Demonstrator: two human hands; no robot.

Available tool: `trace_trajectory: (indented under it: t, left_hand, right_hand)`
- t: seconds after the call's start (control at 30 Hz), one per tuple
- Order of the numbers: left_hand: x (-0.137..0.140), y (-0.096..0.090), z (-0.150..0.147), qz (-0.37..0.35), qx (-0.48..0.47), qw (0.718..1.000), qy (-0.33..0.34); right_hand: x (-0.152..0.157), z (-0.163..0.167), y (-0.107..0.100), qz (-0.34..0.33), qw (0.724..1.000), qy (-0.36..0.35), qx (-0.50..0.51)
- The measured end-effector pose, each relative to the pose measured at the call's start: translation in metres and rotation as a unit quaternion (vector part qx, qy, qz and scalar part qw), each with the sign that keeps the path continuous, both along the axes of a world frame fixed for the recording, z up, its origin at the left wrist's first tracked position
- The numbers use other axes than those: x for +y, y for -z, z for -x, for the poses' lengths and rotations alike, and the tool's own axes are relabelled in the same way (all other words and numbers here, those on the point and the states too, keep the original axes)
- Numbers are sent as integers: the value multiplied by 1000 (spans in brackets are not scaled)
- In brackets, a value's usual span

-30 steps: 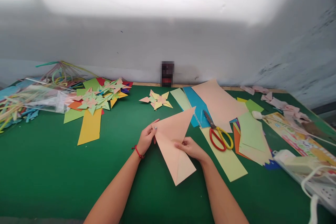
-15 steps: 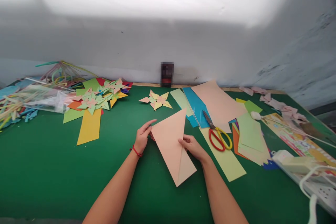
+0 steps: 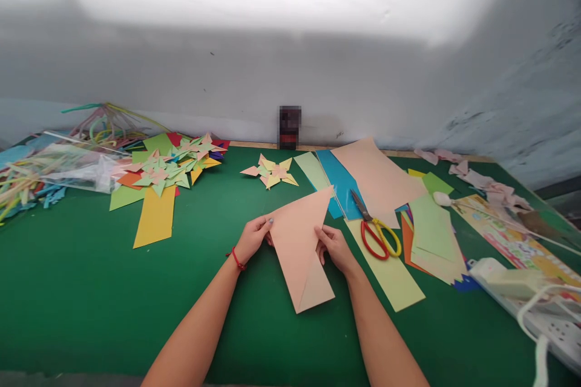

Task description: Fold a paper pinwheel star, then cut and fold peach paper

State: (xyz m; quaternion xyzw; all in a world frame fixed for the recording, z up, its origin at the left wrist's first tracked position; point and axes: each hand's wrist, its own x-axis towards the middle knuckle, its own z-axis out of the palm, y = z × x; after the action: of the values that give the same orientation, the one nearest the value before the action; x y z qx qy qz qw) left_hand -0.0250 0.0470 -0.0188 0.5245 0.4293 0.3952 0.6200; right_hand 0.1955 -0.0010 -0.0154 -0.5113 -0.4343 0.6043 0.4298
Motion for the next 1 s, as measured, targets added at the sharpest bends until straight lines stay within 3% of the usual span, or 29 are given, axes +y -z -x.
trace_trajectory:
  t: [0.33, 0.53, 0.63, 0.7, 0.87, 1.0]
  left_hand:
    - [-5, 1, -2, 23, 27, 990, 137]
    - [-5, 2, 0, 13, 45, 989, 143]
    - [-5, 3, 0, 20, 52, 985, 161]
    - [-5, 5, -2, 32, 47, 989, 134]
    - [-1, 6, -5, 82, -50, 994, -54]
    - [1, 1, 1, 118, -171, 977, -41]
  right_hand:
    - [4, -11, 8, -42, 995, 91, 2]
    - [8, -16, 7, -68, 977, 196, 49]
    - [7, -18, 3, -86, 970, 204, 99]
    - [4, -18, 1, -95, 972, 178, 124]
    - [-5, -15, 3, -105, 984, 108, 94]
    - [-6, -6, 6, -105, 992, 52, 52]
